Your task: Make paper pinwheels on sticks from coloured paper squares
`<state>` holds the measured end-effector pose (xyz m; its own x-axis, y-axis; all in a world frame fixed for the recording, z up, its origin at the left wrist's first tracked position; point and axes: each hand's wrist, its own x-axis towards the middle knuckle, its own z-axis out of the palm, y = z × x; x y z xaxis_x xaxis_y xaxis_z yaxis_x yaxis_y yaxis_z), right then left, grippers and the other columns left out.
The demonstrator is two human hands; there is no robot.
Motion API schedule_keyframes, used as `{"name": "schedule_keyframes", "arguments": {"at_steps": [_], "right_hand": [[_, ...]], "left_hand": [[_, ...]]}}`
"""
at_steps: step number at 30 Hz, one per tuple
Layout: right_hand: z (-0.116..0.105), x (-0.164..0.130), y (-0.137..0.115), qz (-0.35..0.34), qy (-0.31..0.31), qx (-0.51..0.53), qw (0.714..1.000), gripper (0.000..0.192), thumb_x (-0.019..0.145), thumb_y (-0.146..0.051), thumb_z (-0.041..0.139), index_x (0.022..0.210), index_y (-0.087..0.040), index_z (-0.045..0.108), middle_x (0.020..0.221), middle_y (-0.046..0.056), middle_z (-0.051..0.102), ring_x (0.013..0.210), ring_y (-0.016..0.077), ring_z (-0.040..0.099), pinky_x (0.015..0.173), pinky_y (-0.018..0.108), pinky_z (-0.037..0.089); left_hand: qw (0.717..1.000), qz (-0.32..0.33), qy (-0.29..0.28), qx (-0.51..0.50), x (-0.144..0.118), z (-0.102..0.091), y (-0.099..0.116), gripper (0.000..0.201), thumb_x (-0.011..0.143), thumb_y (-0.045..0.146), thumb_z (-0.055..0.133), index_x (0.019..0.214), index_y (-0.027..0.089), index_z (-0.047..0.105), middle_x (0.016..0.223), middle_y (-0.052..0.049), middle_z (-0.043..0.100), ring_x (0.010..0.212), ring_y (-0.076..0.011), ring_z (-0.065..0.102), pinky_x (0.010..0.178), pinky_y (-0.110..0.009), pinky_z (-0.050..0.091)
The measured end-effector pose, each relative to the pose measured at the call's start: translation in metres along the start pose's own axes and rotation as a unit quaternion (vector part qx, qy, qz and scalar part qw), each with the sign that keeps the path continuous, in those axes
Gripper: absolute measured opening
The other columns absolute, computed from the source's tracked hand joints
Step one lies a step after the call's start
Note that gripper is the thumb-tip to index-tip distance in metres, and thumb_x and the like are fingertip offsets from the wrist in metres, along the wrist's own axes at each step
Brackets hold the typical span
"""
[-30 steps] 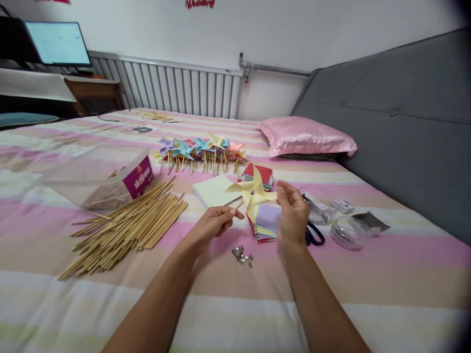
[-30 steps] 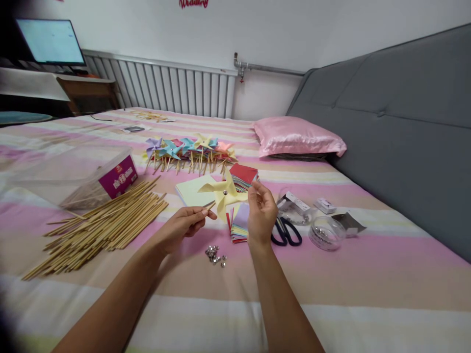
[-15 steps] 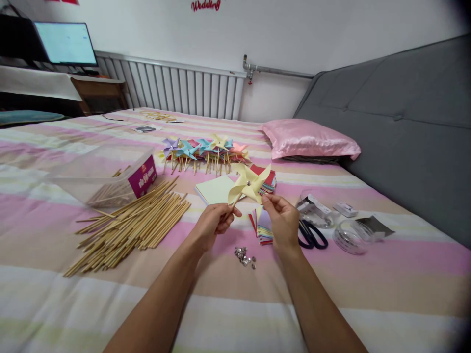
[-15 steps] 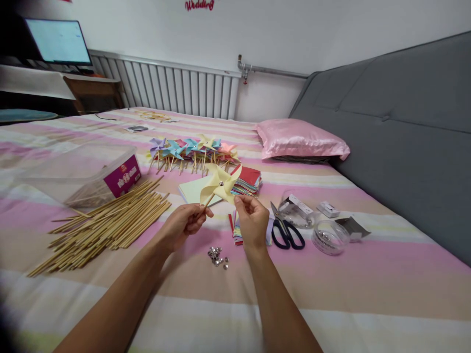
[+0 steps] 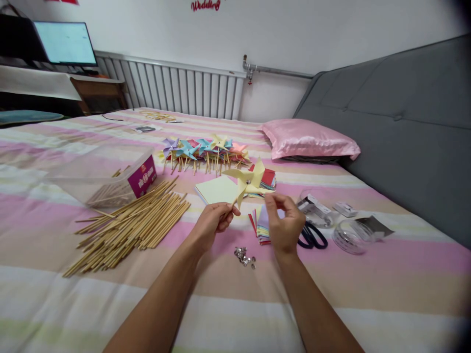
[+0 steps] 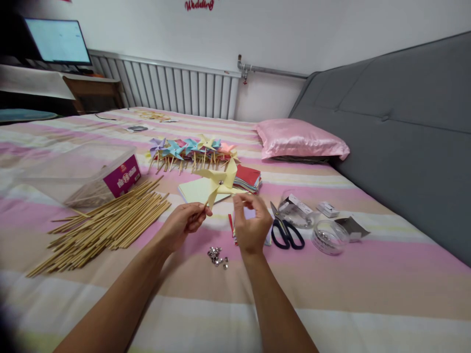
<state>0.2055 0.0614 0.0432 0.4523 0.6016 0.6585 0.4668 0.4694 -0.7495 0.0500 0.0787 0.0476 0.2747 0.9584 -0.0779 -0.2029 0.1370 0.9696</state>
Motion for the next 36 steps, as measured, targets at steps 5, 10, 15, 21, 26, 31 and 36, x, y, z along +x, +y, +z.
{"name": "schedule_keyframes", "arguments": {"at_steps": [5, 10, 15, 21, 26, 31, 36], "right_hand": [[-0.006, 0.009, 0.008, -0.063, 0.017, -0.082, 0.994, 0.031, 0.091, -0.030, 0.042, 0.104, -0.016, 0.066, 0.105, 0.010, 0.065, 0.100, 0.0214, 0.055, 0.087, 0.036, 0.041], [-0.003, 0.005, 0.010, -0.064, -0.070, -0.126, 0.987, 0.039, 0.093, -0.029, 0.033, 0.092, -0.019, 0.070, 0.091, 0.007, 0.071, 0.091, 0.0221, 0.056, 0.086, 0.037, 0.037], [0.001, -0.002, 0.006, -0.062, -0.130, -0.132, 0.981, 0.039, 0.093, -0.032, 0.034, 0.083, -0.020, 0.070, 0.085, 0.006, 0.070, 0.087, 0.0223, 0.057, 0.083, 0.036, 0.035], [-0.002, 0.000, 0.004, -0.029, -0.057, -0.113, 0.991, 0.036, 0.093, -0.032, 0.036, 0.087, -0.018, 0.069, 0.088, 0.007, 0.069, 0.090, 0.0220, 0.057, 0.084, 0.035, 0.037], [-0.001, 0.004, 0.006, 0.034, 0.063, -0.015, 0.997, 0.028, 0.082, -0.036, 0.055, 0.102, -0.016, 0.060, 0.101, 0.009, 0.063, 0.089, 0.0193, 0.057, 0.085, 0.034, 0.041], [0.004, 0.006, 0.010, 0.243, 0.005, 0.211, 0.947, 0.038, 0.067, -0.041, 0.070, 0.093, -0.017, 0.056, 0.086, 0.004, 0.064, 0.075, 0.0155, 0.060, 0.074, 0.029, 0.046], [0.010, 0.004, 0.005, 0.336, -0.088, 0.362, 0.865, 0.030, 0.061, -0.035, 0.074, 0.083, -0.016, 0.063, 0.084, 0.004, 0.069, 0.078, 0.0155, 0.063, 0.077, 0.029, 0.048]], "left_hand": [[1.000, -0.005, -0.014, 0.022, -0.002, 0.001, 0.000, 0.022, 0.074, 0.026, 0.051, 0.064, 0.010, 0.062, 0.048, 0.005, 0.036, 0.042, -0.0038, 0.022, 0.043, -0.023, 0.009], [0.999, 0.000, -0.023, 0.032, -0.003, 0.001, 0.000, 0.022, 0.074, 0.026, 0.050, 0.065, 0.010, 0.062, 0.049, 0.005, 0.037, 0.041, -0.0038, 0.022, 0.044, -0.024, 0.009], [0.999, 0.004, -0.012, 0.031, -0.002, 0.002, 0.001, 0.022, 0.075, 0.028, 0.051, 0.064, 0.011, 0.061, 0.048, 0.005, 0.036, 0.041, -0.0040, 0.021, 0.044, -0.024, 0.009], [0.999, 0.002, -0.009, 0.039, -0.001, 0.000, 0.000, 0.022, 0.075, 0.026, 0.050, 0.063, 0.011, 0.061, 0.049, 0.005, 0.037, 0.041, -0.0039, 0.023, 0.044, -0.024, 0.009], [0.997, -0.007, -0.011, 0.070, -0.001, 0.000, 0.000, 0.023, 0.074, 0.026, 0.048, 0.062, 0.011, 0.061, 0.049, 0.004, 0.039, 0.042, -0.0043, 0.025, 0.044, -0.024, 0.010], [0.996, 0.003, -0.026, 0.084, -0.002, 0.001, 0.000, 0.023, 0.073, 0.027, 0.048, 0.062, 0.011, 0.062, 0.049, 0.004, 0.039, 0.042, -0.0050, 0.025, 0.044, -0.024, 0.011], [0.994, -0.007, -0.054, 0.091, -0.003, 0.003, 0.000, 0.022, 0.072, 0.027, 0.049, 0.061, 0.012, 0.061, 0.049, 0.004, 0.038, 0.043, -0.0051, 0.023, 0.044, -0.025, 0.010]]}}
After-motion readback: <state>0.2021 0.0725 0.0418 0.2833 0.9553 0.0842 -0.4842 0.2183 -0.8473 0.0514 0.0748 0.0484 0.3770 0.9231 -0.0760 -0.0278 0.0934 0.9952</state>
